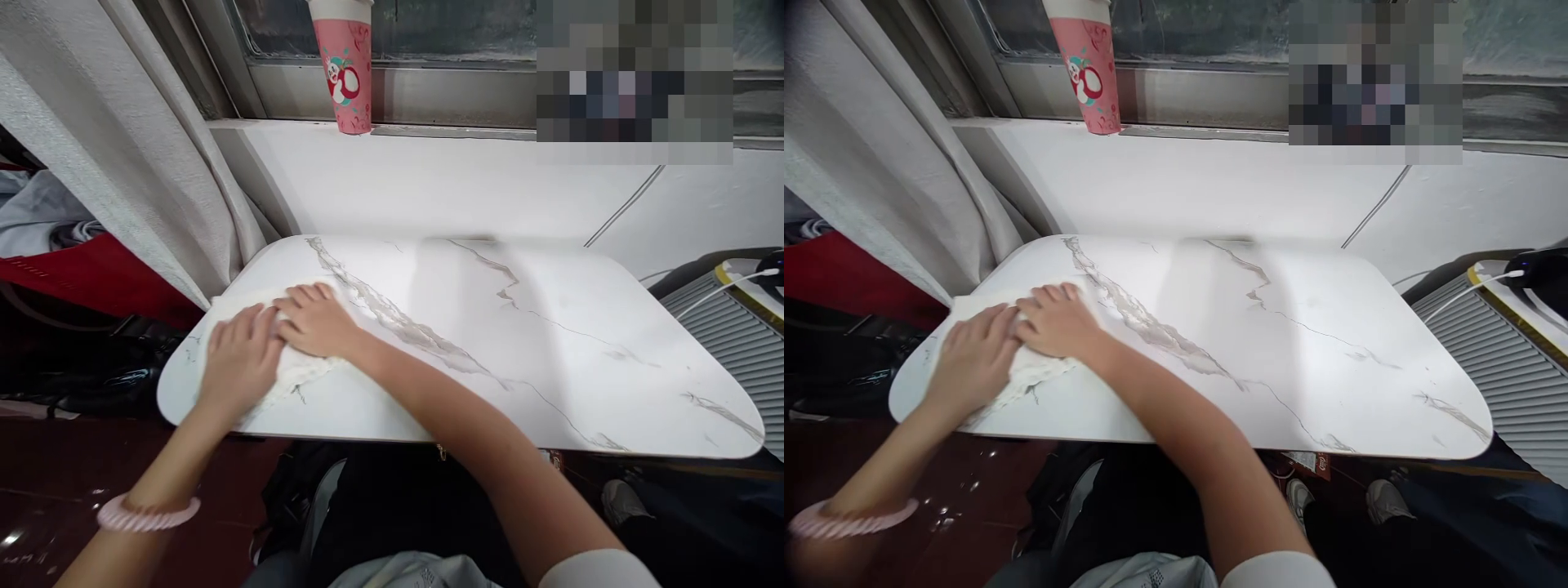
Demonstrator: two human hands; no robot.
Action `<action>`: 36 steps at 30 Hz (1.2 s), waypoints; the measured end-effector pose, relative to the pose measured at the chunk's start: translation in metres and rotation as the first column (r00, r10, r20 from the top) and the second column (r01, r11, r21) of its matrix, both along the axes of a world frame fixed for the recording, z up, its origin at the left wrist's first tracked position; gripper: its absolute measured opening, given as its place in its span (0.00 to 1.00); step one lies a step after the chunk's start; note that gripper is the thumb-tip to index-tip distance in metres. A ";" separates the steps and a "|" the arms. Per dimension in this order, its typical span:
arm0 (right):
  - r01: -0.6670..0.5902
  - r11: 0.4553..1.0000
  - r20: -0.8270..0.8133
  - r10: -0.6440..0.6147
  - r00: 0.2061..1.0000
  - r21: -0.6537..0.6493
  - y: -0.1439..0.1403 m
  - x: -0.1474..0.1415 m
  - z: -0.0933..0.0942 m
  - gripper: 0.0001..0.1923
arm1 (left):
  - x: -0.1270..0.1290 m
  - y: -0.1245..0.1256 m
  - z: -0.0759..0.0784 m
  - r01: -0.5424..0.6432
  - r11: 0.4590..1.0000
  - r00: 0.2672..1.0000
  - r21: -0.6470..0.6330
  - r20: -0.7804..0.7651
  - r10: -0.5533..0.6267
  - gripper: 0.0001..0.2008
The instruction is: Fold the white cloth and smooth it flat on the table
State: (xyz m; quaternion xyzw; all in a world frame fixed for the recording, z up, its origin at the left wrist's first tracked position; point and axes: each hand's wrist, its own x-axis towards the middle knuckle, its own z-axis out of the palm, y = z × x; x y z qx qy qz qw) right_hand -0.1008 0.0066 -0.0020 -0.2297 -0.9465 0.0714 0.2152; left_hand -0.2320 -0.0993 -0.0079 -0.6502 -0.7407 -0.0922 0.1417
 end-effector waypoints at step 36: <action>0.476 0.879 -0.027 -0.477 0.879 -0.030 0.067 0.169 -0.004 0.20 | 0.154 0.118 0.007 0.425 0.899 0.904 -0.107 0.110 -0.414 0.27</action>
